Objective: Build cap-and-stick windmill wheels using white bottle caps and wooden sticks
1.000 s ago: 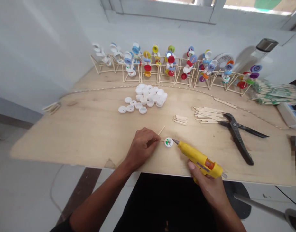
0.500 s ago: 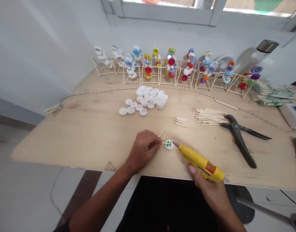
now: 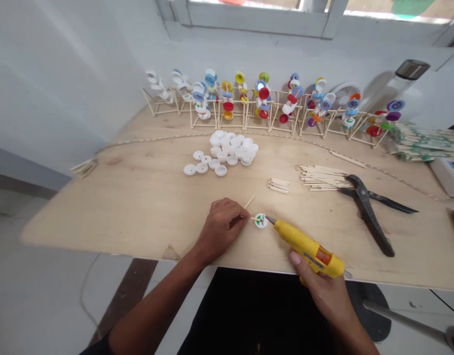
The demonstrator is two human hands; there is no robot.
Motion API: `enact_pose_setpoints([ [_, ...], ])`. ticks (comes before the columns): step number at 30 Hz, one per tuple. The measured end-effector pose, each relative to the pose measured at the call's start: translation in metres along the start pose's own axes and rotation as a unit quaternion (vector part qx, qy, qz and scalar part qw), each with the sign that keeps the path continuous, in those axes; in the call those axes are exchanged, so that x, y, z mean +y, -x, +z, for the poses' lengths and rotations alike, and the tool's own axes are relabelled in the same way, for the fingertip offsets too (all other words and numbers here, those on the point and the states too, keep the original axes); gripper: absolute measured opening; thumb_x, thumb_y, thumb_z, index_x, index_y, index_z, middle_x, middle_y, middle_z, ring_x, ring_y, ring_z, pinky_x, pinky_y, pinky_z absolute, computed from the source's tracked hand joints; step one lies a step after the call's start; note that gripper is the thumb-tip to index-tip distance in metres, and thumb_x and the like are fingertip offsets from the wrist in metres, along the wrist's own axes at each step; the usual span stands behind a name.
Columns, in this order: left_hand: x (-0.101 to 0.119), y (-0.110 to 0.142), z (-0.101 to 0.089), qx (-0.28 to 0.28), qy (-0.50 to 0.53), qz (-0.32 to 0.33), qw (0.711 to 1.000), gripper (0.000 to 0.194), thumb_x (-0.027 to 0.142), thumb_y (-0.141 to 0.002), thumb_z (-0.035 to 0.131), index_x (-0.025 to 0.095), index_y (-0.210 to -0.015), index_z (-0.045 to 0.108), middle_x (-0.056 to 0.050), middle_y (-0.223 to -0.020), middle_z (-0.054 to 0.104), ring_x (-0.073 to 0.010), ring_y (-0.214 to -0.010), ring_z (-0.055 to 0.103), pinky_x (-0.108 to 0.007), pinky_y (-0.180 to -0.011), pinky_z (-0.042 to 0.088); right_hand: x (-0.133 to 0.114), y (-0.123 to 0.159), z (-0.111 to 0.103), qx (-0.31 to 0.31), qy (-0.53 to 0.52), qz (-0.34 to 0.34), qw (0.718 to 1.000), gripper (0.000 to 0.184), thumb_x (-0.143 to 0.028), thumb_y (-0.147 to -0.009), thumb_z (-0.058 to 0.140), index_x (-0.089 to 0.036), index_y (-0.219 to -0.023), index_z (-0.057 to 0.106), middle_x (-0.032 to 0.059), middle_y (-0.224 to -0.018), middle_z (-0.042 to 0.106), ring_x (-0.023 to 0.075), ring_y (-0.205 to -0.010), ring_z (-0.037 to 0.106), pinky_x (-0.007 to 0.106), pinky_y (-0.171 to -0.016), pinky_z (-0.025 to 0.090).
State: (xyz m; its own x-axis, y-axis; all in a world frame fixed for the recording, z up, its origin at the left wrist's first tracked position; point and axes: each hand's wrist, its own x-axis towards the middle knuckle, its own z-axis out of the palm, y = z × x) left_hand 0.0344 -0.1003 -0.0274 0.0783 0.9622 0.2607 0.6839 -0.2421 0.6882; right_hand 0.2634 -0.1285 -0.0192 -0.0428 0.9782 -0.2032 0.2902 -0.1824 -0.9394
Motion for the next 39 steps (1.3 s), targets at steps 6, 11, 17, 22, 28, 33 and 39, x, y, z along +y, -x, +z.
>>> enact_pose_setpoints([
  [6, -0.001, 0.0, 0.0, 0.002, -0.002, 0.005, 1.0, 0.015, 0.016, -0.081, 0.051, 0.022, -0.074, 0.062, -0.001, -0.074, 0.067, -0.0188, -0.08, 0.058, -0.038, -0.082, 0.039, -0.008, 0.002, 0.004, 0.023, 0.001, -0.003, 1.0, 0.026, -0.044, -0.069, 0.07, -0.018, -0.074, 0.066, -0.0002, -0.06, 0.063, 0.0145, -0.053, 0.057, 0.024, -0.049, 0.05],
  [11, 0.0, 0.0, 0.0, 0.002, -0.007, 0.005, 1.0, 0.015, 0.016, -0.081, 0.051, 0.022, -0.073, 0.061, -0.001, -0.074, 0.067, -0.0188, -0.079, 0.058, -0.038, -0.081, 0.039, -0.005, 0.001, 0.003, 0.003, 0.011, -0.018, 1.0, 0.026, -0.043, -0.069, 0.069, -0.019, -0.078, 0.068, 0.001, -0.063, 0.065, 0.0157, -0.056, 0.059, 0.025, -0.051, 0.052],
  [17, 0.0, 0.0, 0.001, 0.006, -0.016, 0.007, 1.0, 0.015, 0.017, -0.081, 0.051, 0.022, -0.071, 0.061, -0.001, -0.074, 0.067, -0.0192, -0.08, 0.059, -0.038, -0.082, 0.04, -0.002, 0.0, 0.0, 0.001, 0.007, -0.013, 1.0, 0.027, -0.043, -0.07, 0.069, -0.018, -0.081, 0.068, 0.0027, -0.067, 0.067, 0.018, -0.06, 0.062, 0.027, -0.053, 0.053],
  [22, 0.0, 0.001, 0.001, 0.01, -0.016, 0.011, 1.0, 0.016, 0.015, -0.081, 0.05, 0.022, -0.072, 0.062, -0.001, -0.074, 0.068, -0.0192, -0.08, 0.059, -0.038, -0.082, 0.04, -0.004, 0.001, 0.002, -0.011, -0.001, -0.018, 1.0, 0.026, -0.044, -0.071, 0.068, -0.018, -0.079, 0.067, 0.0025, -0.066, 0.067, 0.0176, -0.06, 0.062, 0.026, -0.052, 0.053],
  [28, 0.003, 0.001, 0.001, 0.008, -0.023, 0.008, 1.0, 0.013, 0.015, -0.08, 0.052, 0.022, -0.076, 0.062, -0.002, -0.077, 0.068, -0.0201, -0.081, 0.059, -0.039, -0.082, 0.04, -0.013, 0.006, 0.008, 0.032, -0.028, 0.003, 0.999, 0.032, -0.046, -0.071, 0.067, -0.019, -0.087, 0.067, 0.0043, -0.077, 0.07, 0.0193, -0.068, 0.064, 0.028, -0.06, 0.054],
  [33, 0.006, 0.011, -0.005, 0.019, -0.05, 0.019, 0.998, 0.024, 0.011, -0.078, 0.052, 0.021, -0.097, 0.061, -0.005, -0.093, 0.066, -0.0222, -0.094, 0.057, -0.04, -0.084, 0.042, -0.016, 0.007, 0.011, 0.04, -0.04, -0.008, 0.998, 0.032, -0.046, -0.071, 0.067, -0.018, -0.087, 0.068, 0.0048, -0.079, 0.071, 0.0203, -0.073, 0.065, 0.029, -0.067, 0.054],
  [39, 0.02, 0.031, 0.0, 0.066, -0.153, 0.064, 0.984, 0.029, 0.017, -0.083, 0.05, 0.019, -0.111, 0.059, -0.01, -0.113, 0.062, -0.0267, -0.108, 0.05, -0.044, -0.091, 0.038, -0.013, 0.007, 0.01, 0.046, -0.032, -0.011, 0.998, 0.034, -0.047, -0.07, 0.068, -0.017, -0.087, 0.069, 0.005, -0.076, 0.071, 0.0205, -0.07, 0.065, 0.03, -0.064, 0.055],
])
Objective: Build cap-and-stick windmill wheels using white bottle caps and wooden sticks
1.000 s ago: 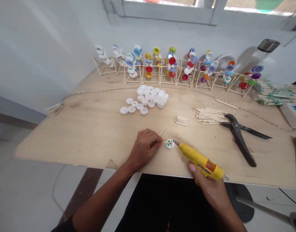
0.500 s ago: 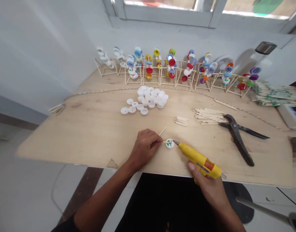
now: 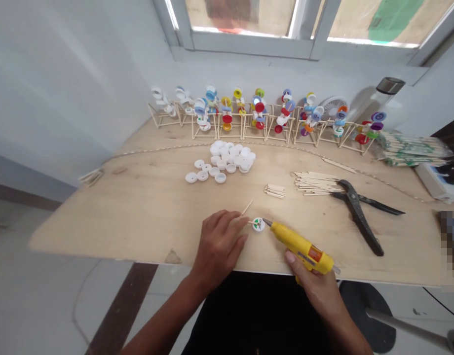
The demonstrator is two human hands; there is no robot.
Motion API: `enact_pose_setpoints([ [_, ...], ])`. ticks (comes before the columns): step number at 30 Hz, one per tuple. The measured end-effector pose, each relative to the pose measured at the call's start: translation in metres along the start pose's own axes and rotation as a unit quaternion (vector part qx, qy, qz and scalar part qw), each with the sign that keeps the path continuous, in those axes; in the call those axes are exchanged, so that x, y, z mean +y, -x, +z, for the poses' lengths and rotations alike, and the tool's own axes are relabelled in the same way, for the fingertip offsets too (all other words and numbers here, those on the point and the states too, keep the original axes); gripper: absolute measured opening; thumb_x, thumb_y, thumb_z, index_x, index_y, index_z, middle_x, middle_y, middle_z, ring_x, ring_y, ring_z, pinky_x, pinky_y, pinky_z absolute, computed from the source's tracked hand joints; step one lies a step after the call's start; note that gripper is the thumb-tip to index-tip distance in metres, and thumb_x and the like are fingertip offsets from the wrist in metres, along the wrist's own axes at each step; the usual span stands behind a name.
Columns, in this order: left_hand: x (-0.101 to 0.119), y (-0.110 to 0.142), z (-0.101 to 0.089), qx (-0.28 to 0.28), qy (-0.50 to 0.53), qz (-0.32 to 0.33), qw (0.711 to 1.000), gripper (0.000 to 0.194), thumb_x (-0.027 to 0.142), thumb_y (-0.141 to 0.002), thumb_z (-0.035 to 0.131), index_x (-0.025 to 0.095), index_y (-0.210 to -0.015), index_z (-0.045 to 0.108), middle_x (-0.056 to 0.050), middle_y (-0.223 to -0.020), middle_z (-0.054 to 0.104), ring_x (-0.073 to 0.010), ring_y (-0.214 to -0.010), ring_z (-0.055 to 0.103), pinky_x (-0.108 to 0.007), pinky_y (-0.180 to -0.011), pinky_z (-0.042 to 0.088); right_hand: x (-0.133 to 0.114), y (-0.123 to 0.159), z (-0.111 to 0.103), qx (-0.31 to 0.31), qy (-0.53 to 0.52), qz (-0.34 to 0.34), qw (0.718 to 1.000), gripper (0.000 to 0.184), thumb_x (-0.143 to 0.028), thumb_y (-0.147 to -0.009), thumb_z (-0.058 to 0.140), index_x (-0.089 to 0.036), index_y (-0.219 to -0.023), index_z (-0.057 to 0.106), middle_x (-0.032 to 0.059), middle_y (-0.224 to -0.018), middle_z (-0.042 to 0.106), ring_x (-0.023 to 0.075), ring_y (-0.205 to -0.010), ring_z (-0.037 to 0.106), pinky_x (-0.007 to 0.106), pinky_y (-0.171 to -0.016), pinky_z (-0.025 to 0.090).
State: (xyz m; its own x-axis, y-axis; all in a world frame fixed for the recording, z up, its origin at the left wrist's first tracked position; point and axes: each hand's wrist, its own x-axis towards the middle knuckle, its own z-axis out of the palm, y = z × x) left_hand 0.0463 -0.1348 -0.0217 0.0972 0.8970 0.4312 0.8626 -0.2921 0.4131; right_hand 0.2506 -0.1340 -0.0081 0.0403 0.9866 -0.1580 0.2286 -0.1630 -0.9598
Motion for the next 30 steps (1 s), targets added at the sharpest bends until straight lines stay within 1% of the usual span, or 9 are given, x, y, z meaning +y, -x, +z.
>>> enact_pose_setpoints([
  [3, 0.01, 0.004, 0.005, 0.002, -0.041, 0.023, 0.999, 0.033, 0.022, -0.085, 0.05, 0.021, -0.118, 0.057, -0.012, -0.125, 0.056, -0.0309, -0.119, 0.043, -0.047, -0.094, 0.034, 0.0, 0.0, 0.0, -0.001, -0.006, 0.005, 1.0, 0.035, -0.047, -0.07, 0.068, -0.017, -0.088, 0.069, 0.0058, -0.08, 0.072, 0.0215, -0.075, 0.067, 0.031, -0.069, 0.055],
  [5, 0.013, 0.005, 0.009, -0.002, -0.062, 0.027, 0.998, 0.034, 0.025, -0.085, 0.051, 0.022, -0.119, 0.057, -0.012, -0.13, 0.054, -0.0331, -0.124, 0.04, -0.049, -0.095, 0.033, -0.001, 0.0, 0.0, -0.006, -0.015, 0.009, 1.0, 0.034, -0.046, -0.07, 0.068, -0.017, -0.089, 0.069, 0.0064, -0.083, 0.072, 0.0223, -0.078, 0.067, 0.032, -0.071, 0.055],
  [11, 0.013, 0.006, 0.014, -0.017, -0.089, 0.029, 0.995, 0.033, 0.029, -0.085, 0.052, 0.023, -0.117, 0.059, -0.011, -0.131, 0.054, -0.0338, -0.126, 0.038, -0.05, -0.096, 0.031, 0.001, 0.0, 0.001, 0.009, -0.033, 0.016, 0.999, 0.035, -0.044, -0.068, 0.07, -0.018, -0.09, 0.071, 0.008, -0.088, 0.073, 0.0246, -0.083, 0.067, 0.036, -0.079, 0.053],
  [20, 0.012, 0.006, 0.016, -0.027, -0.097, 0.027, 0.995, 0.034, 0.028, -0.085, 0.052, 0.023, -0.118, 0.059, -0.011, -0.131, 0.054, -0.034, -0.125, 0.04, -0.05, -0.096, 0.031, 0.002, 0.0, -0.001, 0.013, -0.014, 0.02, 1.0, 0.037, -0.048, -0.067, 0.07, -0.018, -0.088, 0.071, 0.0071, -0.082, 0.072, 0.0239, -0.079, 0.067, 0.034, -0.074, 0.054],
  [26, 0.012, 0.005, 0.017, -0.028, -0.097, 0.03, 0.995, 0.034, 0.027, -0.085, 0.052, 0.022, -0.118, 0.059, -0.011, -0.13, 0.055, -0.0339, -0.125, 0.039, -0.051, -0.096, 0.031, 0.002, 0.0, -0.002, 0.002, -0.012, 0.024, 1.0, 0.036, -0.048, -0.068, 0.068, -0.018, -0.088, 0.069, 0.0051, -0.08, 0.072, 0.0212, -0.073, 0.066, 0.03, -0.067, 0.055],
  [30, 0.013, 0.005, 0.017, -0.031, -0.095, 0.028, 0.995, 0.034, 0.025, -0.085, 0.051, 0.022, -0.118, 0.059, -0.011, -0.131, 0.054, -0.0337, -0.125, 0.039, -0.051, -0.096, 0.031, 0.003, -0.001, -0.003, -0.006, -0.004, 0.015, 1.0, 0.035, -0.047, -0.07, 0.067, -0.017, -0.088, 0.068, 0.0062, -0.081, 0.071, 0.0219, -0.075, 0.066, 0.031, -0.069, 0.054],
])
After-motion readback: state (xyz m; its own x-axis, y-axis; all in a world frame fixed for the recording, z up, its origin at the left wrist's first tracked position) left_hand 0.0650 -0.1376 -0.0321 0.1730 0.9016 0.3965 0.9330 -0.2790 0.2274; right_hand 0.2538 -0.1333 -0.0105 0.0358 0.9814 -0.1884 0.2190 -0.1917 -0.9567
